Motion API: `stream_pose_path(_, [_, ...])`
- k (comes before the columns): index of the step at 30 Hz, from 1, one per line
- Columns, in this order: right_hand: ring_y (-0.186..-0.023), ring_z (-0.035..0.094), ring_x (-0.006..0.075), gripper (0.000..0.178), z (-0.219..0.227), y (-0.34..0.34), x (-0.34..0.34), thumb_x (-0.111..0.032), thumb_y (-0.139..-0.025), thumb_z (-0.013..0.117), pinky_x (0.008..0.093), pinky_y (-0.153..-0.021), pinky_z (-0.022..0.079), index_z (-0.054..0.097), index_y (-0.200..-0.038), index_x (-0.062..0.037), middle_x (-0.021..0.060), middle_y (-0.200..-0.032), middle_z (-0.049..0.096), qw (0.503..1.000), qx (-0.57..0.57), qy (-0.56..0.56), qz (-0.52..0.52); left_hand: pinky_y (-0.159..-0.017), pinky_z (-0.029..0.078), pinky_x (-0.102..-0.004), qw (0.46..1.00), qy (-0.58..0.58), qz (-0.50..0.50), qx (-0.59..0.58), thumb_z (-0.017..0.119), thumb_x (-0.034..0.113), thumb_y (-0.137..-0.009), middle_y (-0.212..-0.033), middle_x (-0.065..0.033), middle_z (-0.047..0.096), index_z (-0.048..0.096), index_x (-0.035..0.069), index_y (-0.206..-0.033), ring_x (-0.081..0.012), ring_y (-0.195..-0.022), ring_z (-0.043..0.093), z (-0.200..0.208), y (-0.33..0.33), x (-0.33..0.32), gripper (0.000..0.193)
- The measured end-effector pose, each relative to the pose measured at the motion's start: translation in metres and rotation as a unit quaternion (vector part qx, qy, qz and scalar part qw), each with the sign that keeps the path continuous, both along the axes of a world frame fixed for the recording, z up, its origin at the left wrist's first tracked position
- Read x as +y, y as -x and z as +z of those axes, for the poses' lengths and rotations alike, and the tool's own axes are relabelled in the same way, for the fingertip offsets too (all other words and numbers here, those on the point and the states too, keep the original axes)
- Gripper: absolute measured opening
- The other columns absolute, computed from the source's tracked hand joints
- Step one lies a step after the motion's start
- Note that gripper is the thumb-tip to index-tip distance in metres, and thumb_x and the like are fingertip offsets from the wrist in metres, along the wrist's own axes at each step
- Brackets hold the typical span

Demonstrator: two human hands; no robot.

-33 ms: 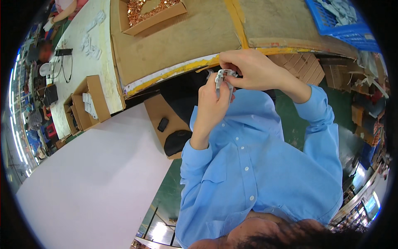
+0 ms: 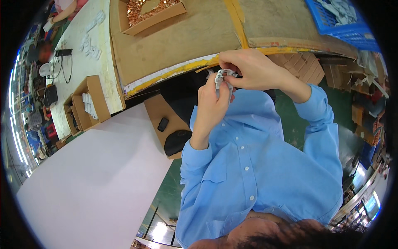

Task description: Assembling small copper components into white plastic electronic housings at a factory workbench.

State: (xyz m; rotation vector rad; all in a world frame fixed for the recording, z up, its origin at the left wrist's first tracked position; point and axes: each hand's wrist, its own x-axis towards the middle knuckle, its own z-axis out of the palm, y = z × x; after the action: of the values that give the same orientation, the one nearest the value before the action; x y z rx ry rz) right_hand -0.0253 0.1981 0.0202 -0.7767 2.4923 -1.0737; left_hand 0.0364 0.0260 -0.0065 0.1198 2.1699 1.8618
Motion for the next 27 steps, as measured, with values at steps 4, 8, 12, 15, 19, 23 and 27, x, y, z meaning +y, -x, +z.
stream_pose_path(4, [-0.070,0.060,0.0338,0.019,0.003,0.003,-0.001,-0.017,-0.077,0.064,0.0440,-0.058,0.044,0.053,-0.087,-0.0045,0.0128,-0.075,0.061,1.000,-0.008,0.001,0.011,-0.057,0.052,-0.0279,1.000,-0.010,0.005,-0.013,0.045,0.008,-0.097,-0.075,-0.0097,0.066,0.054,-0.003,-0.100,-0.0156,-0.062,0.066,-0.002,-0.001,-0.002,0.014])
stream_pose_path(8, [-0.071,0.060,0.0347,0.019,0.002,0.005,-0.003,-0.016,-0.077,0.064,0.0447,-0.059,0.044,0.053,-0.087,-0.0042,0.0134,-0.074,0.061,1.000,-0.015,0.003,0.015,-0.057,0.052,-0.0275,1.000,-0.022,0.007,-0.020,0.045,0.008,-0.097,-0.075,-0.0094,0.066,0.054,-0.003,-0.100,-0.0155,-0.063,0.066,-0.003,0.000,-0.002,0.014])
stream_pose_path(12, [-0.071,0.060,0.0355,0.019,0.001,0.003,-0.004,-0.016,-0.077,0.064,0.0451,-0.059,0.044,0.053,-0.086,-0.0037,0.0141,-0.075,0.061,1.000,-0.007,0.000,0.018,-0.057,0.051,-0.0279,1.000,-0.001,-0.010,0.003,0.045,0.009,-0.097,-0.074,-0.0099,0.065,0.054,-0.003,-0.101,-0.0163,-0.062,0.066,-0.006,0.000,-0.004,0.015])
stream_pose_path(15, [-0.072,0.060,0.0357,0.019,0.000,0.001,-0.002,-0.015,-0.076,0.065,0.0452,-0.060,0.044,0.053,-0.087,-0.0036,0.0146,-0.076,0.061,1.000,-0.004,0.008,0.010,-0.056,0.051,-0.0288,1.000,-0.017,0.002,-0.006,0.045,0.010,-0.098,-0.073,-0.0105,0.065,0.054,-0.003,-0.101,-0.0170,-0.062,0.066,-0.005,-0.001,-0.001,0.016])
stream_pose_path(19, [-0.073,0.060,0.0356,0.019,-0.003,0.002,-0.001,-0.014,-0.076,0.065,0.0452,-0.060,0.045,0.053,-0.088,-0.0038,0.0146,-0.076,0.061,1.000,0.003,0.013,0.001,-0.056,0.051,-0.0287,1.000,-0.018,-0.006,0.011,0.045,0.011,-0.099,-0.072,-0.0102,0.065,0.054,-0.003,-0.102,-0.0172,-0.061,0.066,-0.007,0.003,0.001,0.016])
stream_pose_path(23, [-0.070,0.059,0.0343,0.019,-0.009,0.000,-0.005,-0.012,-0.076,0.065,0.0431,-0.058,0.044,0.052,-0.087,-0.0041,0.0133,-0.075,0.059,0.999,0.028,0.016,-0.016,-0.056,0.051,-0.0286,1.000,-0.011,0.015,-0.003,0.045,0.011,-0.098,-0.072,-0.0101,0.065,0.055,-0.003,-0.101,-0.0161,-0.060,0.066,-0.006,0.006,0.002,0.017])
stream_pose_path(27, [-0.067,0.059,0.0335,0.019,-0.016,-0.002,-0.012,-0.010,-0.075,0.067,0.0403,-0.058,0.045,0.054,-0.088,-0.0046,0.0123,-0.077,0.059,0.996,0.070,0.032,-0.053,-0.055,0.049,-0.0292,0.999,0.001,0.040,-0.010,0.048,0.011,-0.097,-0.071,-0.0106,0.065,0.057,-0.003,-0.099,-0.0144,-0.060,0.064,-0.009,0.011,0.001,0.016])
